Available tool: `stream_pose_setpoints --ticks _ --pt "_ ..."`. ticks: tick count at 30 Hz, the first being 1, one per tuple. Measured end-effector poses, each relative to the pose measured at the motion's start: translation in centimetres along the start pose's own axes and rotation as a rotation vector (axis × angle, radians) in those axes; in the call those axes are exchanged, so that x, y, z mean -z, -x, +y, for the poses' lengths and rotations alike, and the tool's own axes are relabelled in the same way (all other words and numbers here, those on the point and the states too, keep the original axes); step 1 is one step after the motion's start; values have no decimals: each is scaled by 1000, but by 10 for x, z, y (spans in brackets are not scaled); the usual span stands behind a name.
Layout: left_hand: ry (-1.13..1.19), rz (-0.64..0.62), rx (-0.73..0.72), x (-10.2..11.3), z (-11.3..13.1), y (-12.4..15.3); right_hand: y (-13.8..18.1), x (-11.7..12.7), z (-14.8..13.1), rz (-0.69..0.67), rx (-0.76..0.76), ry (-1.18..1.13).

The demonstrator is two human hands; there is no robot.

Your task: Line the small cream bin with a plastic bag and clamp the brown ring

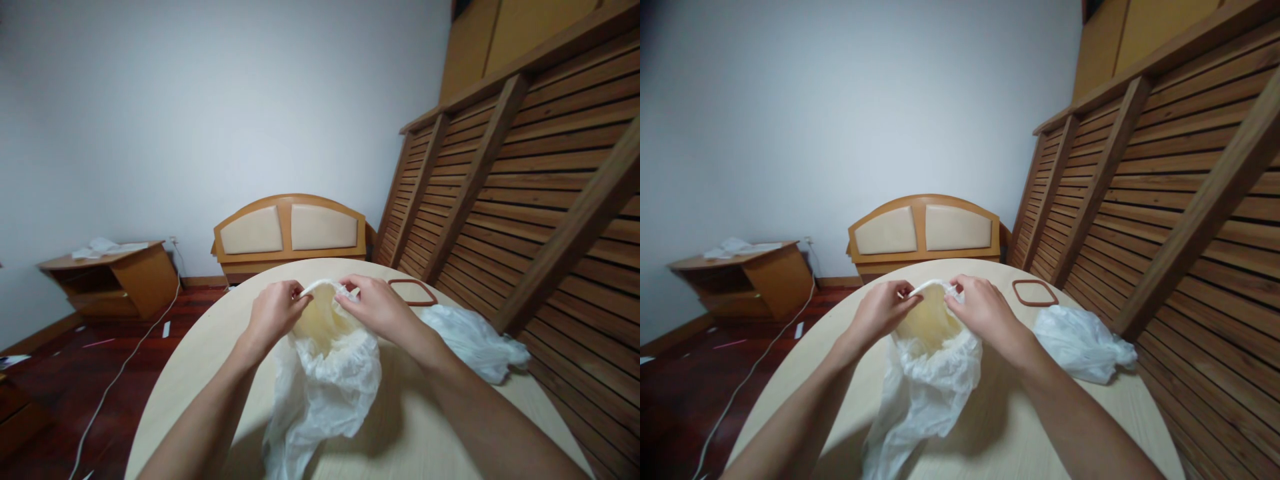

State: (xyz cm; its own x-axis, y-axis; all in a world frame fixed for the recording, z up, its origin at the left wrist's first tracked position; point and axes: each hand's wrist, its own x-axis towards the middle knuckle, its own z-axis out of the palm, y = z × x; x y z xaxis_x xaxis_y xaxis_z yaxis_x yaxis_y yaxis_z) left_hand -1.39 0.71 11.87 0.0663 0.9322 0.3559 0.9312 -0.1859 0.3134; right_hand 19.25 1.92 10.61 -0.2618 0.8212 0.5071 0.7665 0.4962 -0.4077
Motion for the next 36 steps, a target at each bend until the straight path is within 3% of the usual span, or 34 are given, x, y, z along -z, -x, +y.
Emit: stream_pose_setpoints --ticks 6,10,12,16,23,28,30,32,36 --pt "77 12 -50 -2 -6 -1 -3 -5 5 -10 27 14" --pt "241 125 -355 -1 -6 0 -7 -8 20 2 -31 -9" --pt "269 72 -519 2 -3 2 -8 -10 30 0 -63 -29" --pt "256 -185 -717 8 1 8 -10 -12 48 -6 -110 -37" --pt "277 -297 -618 5 -13 3 -15 -17 51 65 -94 -10" --pt "182 -202 -533 -8 -11 0 -13 -6 29 138 9 3" --pt "150 -154 -523 -11 -7 0 -9 2 17 87 113 -47" --pt "151 -138 -519 -11 -6 0 -4 8 6 -56 228 -105" --pt "217 -186 -585 -6 -16 -4 3 12 -4 -271 371 -122"
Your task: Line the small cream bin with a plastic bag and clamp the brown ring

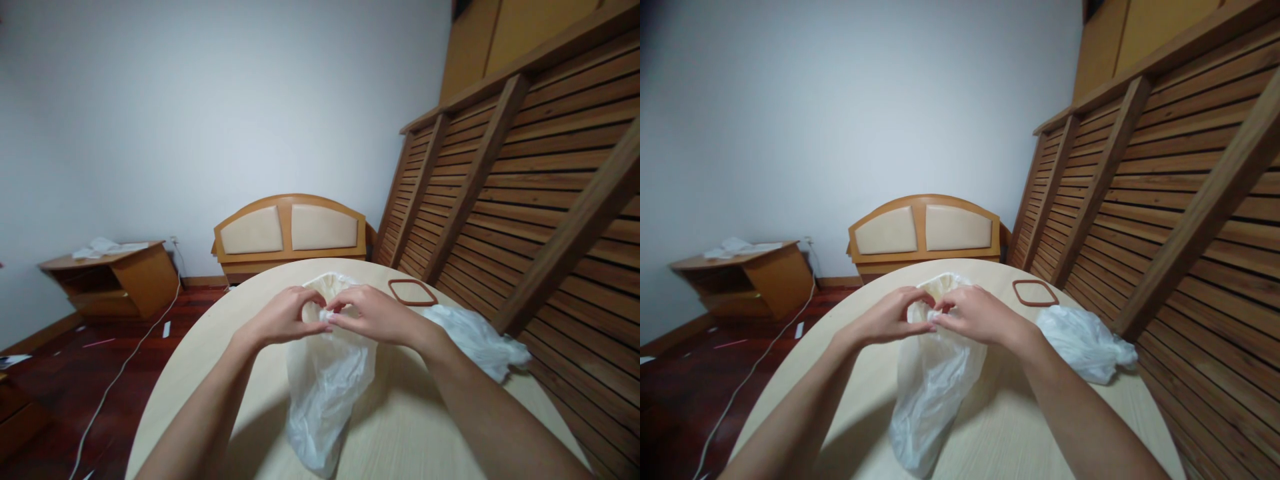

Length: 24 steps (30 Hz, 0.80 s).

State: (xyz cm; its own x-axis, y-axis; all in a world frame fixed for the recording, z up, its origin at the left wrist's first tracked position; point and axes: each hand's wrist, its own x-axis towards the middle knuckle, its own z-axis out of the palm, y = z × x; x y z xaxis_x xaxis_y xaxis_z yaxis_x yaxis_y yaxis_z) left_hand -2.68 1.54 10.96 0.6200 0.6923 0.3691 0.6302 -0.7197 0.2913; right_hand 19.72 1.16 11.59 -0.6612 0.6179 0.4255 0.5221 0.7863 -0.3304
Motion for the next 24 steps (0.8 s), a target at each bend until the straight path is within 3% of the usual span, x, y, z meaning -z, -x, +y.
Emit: stream_pose_setpoints --ticks 8,14,18,24 --pt "-6 5 -38 -5 -23 -2 3 6 10 -105 -38 34" --pt "-79 -6 -19 -4 -25 -3 5 14 18 -130 -5 -38" --pt "-22 -37 -84 -1 -20 0 5 15 22 -126 2 -32" --pt "-7 33 -165 -8 -22 -5 6 14 29 -101 10 -69"
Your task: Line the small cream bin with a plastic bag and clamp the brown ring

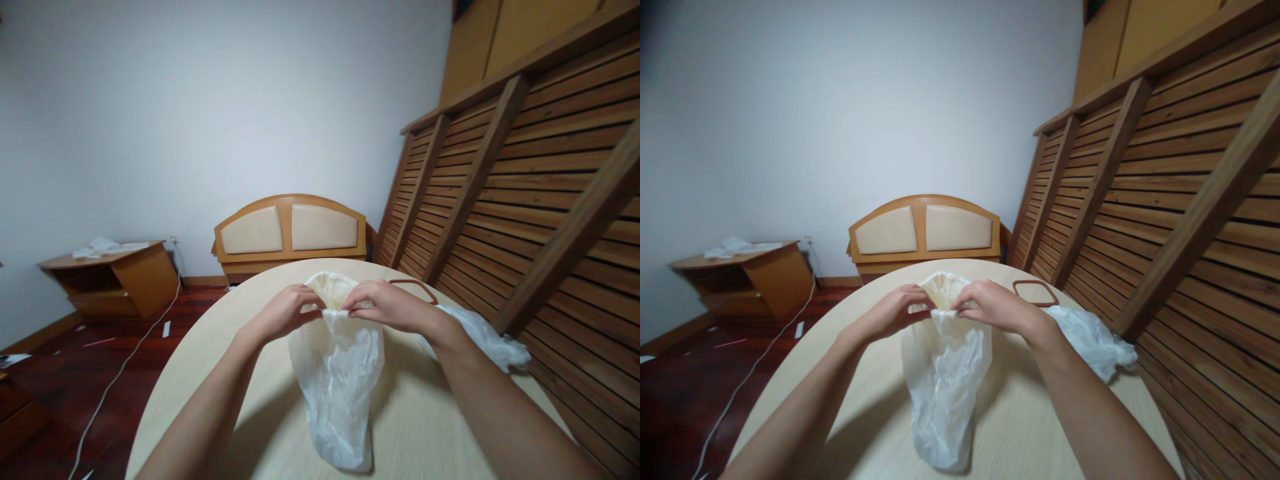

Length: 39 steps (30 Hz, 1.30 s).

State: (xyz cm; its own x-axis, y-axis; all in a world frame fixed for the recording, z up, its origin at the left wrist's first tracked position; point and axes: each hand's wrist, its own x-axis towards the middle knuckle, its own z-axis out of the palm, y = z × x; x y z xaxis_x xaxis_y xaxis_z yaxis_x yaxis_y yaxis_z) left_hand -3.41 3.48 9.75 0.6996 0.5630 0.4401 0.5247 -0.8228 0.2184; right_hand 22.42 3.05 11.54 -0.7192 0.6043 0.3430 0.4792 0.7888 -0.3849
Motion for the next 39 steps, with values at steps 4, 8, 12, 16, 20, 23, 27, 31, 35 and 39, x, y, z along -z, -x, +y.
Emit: stream_pose_setpoints --ticks 4,8,12,16,20,23,27,31,35,39 --pt "-81 -13 -7 4 -4 1 0 -1 2 -2 -23 23" --pt "-93 -30 -19 12 12 3 -4 -7 -4 -21 9 33" --pt "-36 -53 -34 10 25 1 -8 -9 -11 -37 40 45" --pt "-75 -71 -19 3 15 -1 -6 -3 -11 -62 12 57" --pt "-109 -86 -32 3 2 1 1 2 -8 -75 -45 35" --pt "-113 -82 -16 6 0 4 3 1 -7 -81 -54 13" --pt "-38 -42 40 6 -3 7 0 -6 -2 -39 -30 59" --pt "17 56 68 5 -9 8 -5 -12 3 115 27 155" --pt "9 195 103 9 -15 7 -6 -11 7 337 61 177" --pt "-1 238 135 14 -18 7 -3 -9 13 442 29 198"
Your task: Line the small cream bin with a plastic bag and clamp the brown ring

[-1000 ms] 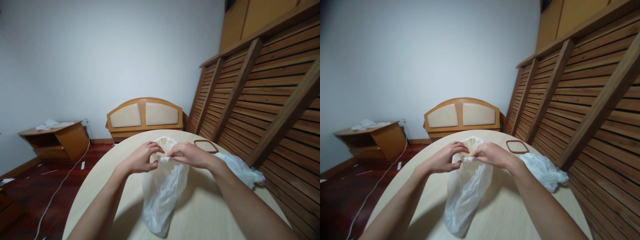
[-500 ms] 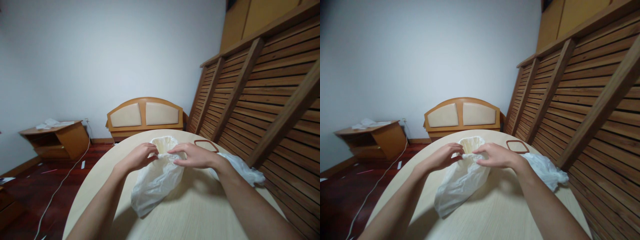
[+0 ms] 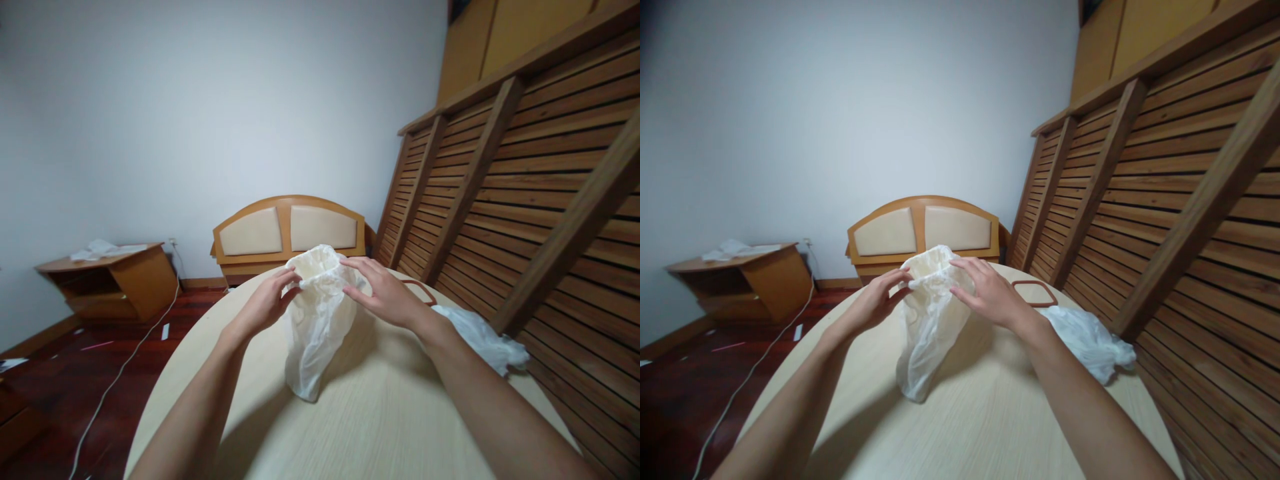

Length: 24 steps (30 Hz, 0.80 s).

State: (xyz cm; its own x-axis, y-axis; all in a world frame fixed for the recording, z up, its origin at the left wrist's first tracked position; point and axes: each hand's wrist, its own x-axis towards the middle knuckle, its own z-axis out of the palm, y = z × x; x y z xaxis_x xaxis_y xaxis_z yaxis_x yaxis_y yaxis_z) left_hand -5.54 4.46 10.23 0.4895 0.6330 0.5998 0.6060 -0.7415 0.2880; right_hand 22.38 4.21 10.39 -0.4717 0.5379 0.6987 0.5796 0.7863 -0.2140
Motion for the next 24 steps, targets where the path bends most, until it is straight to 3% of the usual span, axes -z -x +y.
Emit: stream_pose_setpoints --ticks 9,18,24 --pt "76 -18 36 2 5 0 1 -18 4 139 -112 147" --pt "105 -46 44 6 4 1 10 -17 21 -105 -60 132" --pt "22 -101 -39 3 9 1 4 -4 8 -115 131 10"
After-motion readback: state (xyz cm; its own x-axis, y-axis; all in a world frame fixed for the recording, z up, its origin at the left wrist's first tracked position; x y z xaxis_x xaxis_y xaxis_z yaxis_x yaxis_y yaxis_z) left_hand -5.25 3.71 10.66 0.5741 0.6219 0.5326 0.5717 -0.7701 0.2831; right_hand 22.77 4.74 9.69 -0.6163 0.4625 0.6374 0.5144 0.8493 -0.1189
